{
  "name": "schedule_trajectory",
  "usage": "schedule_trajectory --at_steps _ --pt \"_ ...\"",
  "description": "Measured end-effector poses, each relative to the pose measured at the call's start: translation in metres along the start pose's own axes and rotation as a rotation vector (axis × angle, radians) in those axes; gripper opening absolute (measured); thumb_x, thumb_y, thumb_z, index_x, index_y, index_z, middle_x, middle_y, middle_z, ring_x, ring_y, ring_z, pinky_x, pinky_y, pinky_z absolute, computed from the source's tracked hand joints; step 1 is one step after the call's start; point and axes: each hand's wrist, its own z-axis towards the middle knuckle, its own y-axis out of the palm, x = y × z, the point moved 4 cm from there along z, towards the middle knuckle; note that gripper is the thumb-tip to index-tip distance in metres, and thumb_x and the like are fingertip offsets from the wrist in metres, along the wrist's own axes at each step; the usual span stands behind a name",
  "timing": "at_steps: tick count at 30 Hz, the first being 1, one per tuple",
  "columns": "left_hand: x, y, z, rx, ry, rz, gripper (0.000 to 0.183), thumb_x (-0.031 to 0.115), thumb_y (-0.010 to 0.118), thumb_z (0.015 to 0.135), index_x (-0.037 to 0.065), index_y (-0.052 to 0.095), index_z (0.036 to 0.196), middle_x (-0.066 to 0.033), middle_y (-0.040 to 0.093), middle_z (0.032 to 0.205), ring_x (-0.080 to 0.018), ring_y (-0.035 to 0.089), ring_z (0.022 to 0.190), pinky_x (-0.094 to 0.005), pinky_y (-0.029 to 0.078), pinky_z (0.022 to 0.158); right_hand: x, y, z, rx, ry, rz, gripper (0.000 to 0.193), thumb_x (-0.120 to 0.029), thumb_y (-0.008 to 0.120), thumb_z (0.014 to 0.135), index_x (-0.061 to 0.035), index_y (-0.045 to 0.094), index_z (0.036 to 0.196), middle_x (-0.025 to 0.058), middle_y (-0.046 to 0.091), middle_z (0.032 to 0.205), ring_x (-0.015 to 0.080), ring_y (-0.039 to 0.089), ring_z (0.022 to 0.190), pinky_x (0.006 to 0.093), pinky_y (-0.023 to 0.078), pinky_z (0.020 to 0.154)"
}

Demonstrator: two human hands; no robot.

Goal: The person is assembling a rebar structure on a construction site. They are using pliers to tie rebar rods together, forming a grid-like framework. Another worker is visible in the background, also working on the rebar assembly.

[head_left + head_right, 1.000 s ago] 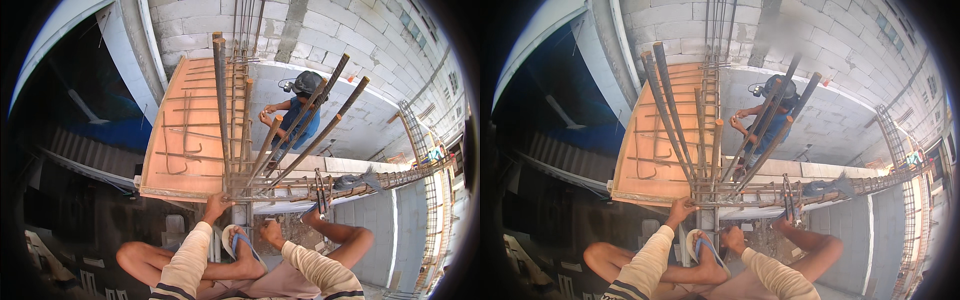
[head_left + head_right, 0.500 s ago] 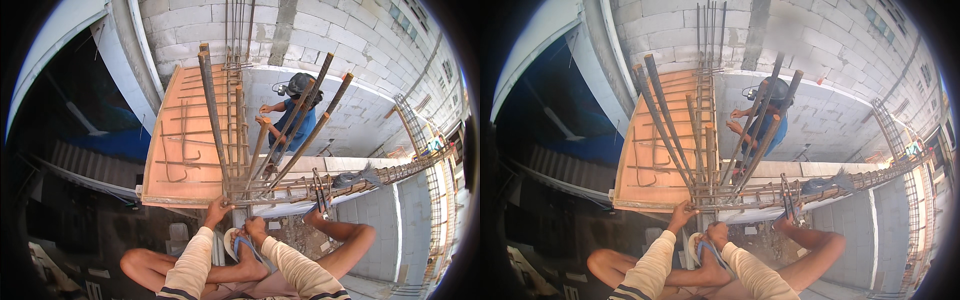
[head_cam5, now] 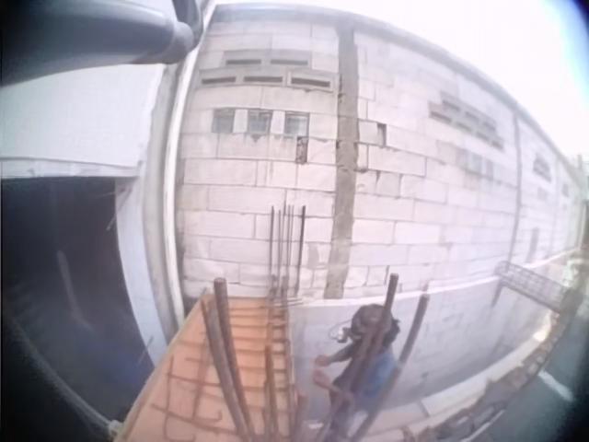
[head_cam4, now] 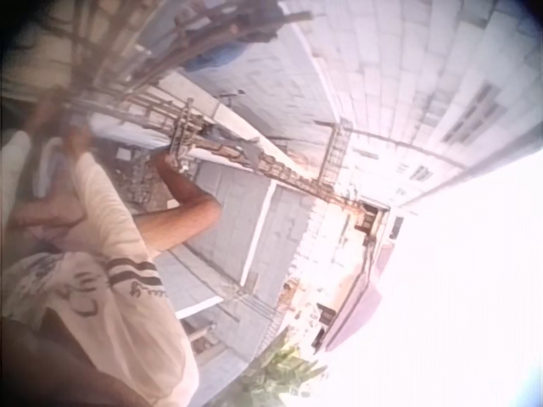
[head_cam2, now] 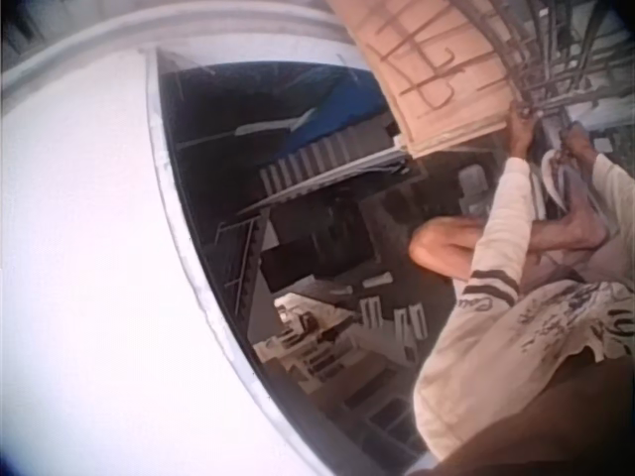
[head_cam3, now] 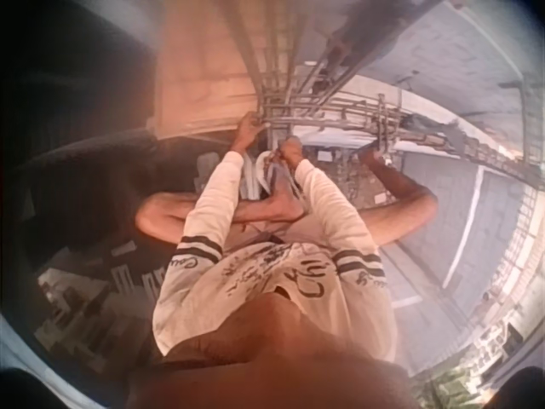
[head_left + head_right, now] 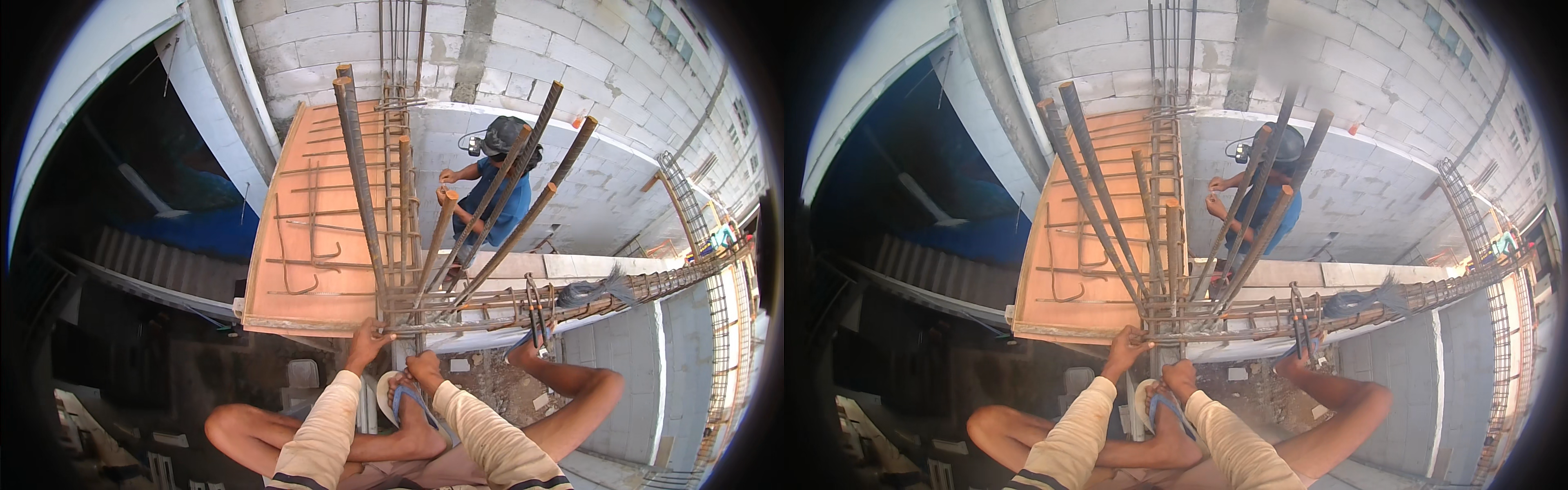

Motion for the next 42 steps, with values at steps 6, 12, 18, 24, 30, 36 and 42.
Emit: schedule_trajectory --at_steps 6,12,18,24,30,36,42 --pt "-0.011 0.003 0.005 -0.049 0.006 -0.006 0.049 0.024 0.084 0.080 0.002 0.057 0.115 -0.0132 0.070 0.119 -0.0184 0.063 0.082 -0.0335 0.052 0.076 0.009 -0.030 -0.031 -0.095 -0.005 -0.089 0.030 -0.020 0.064 0.079 0.0084 0.073 0.083 0.0272 0.072 0.088 0.0377 0.072 0.093 0.0428 0.055 0.088" --pt "-0.027 0.005 0.018 -0.182 -0.057 -0.046 0.068 0.032 0.084 0.081 0.000 0.055 0.133 -0.0128 0.069 0.116 -0.0163 0.062 0.086 -0.0310 0.051 0.078 -0.006 -0.023 -0.030 0.026 -0.171 -0.213 0.030 -0.021 0.063 0.080 0.0055 0.074 0.089 0.0302 0.070 0.092 0.0437 0.069 0.097 0.0466 0.053 0.092" --pt "-0.019 -0.004 0.024 -0.283 -0.125 0.121 0.067 0.039 0.084 0.079 -0.001 0.063 0.128 -0.0119 0.071 0.101 -0.0200 0.065 0.087 -0.0328 0.050 0.080 0.002 -0.020 -0.020 -0.018 -0.202 -0.166 0.031 -0.022 0.061 0.082 0.0047 0.074 0.092 0.0288 0.070 0.093 0.0435 0.068 0.098 0.0466 0.052 0.092" --pt "-0.024 -0.003 0.033 -0.261 -0.224 -0.035 0.042 0.031 0.077 0.088 0.000 0.069 0.114 -0.0060 0.070 0.090 -0.0137 0.065 0.079 -0.0283 0.051 0.073 0.011 -0.022 -0.025 -0.038 -0.229 -0.100 0.031 -0.022 0.059 0.083 0.0042 0.073 0.093 0.0249 0.071 0.084 0.0404 0.071 0.092 0.0441 0.053 0.090" --pt "-0.025 -0.006 0.038 -0.333 -0.310 -0.189 0.035 0.031 0.068 0.094 0.000 0.068 0.112 -0.0048 0.070 0.091 -0.0123 0.064 0.079 -0.0283 0.051 0.072 0.012 -0.022 -0.026 -0.080 -0.195 -0.068 0.030 -0.024 0.059 0.084 0.0013 0.074 0.091 0.0238 0.072 0.086 0.0395 0.071 0.093 0.0437 0.053 0.090" --pt "0.001 0.005 0.043 -0.381 -0.260 0.071 0.054 0.050 0.068 0.090 0.001 0.071 0.113 -0.0077 0.069 0.100 -0.0157 0.062 0.076 -0.0299 0.047 0.065 0.013 -0.022 -0.028 -0.057 -0.276 -0.162 0.030 -0.026 0.057 0.088 -0.0007 0.072 0.095 0.0255 0.071 0.091 0.0413 0.069 0.095 0.0471 0.053 0.089" --pt "-0.004 0.022 0.054 -0.459 -0.358 0.181 0.062 0.055 0.069 0.086 0.004 0.070 0.121 -0.0114 0.071 0.110 -0.0211 0.062 0.081 -0.0340 0.047 0.070 0.019 -0.033 -0.045 -0.044 -0.313 -0.173 0.029 -0.026 0.058 0.090 -0.0006 0.071 0.096 0.0265 0.070 0.086 0.0431 0.069 0.089 0.0494 0.053 0.084"
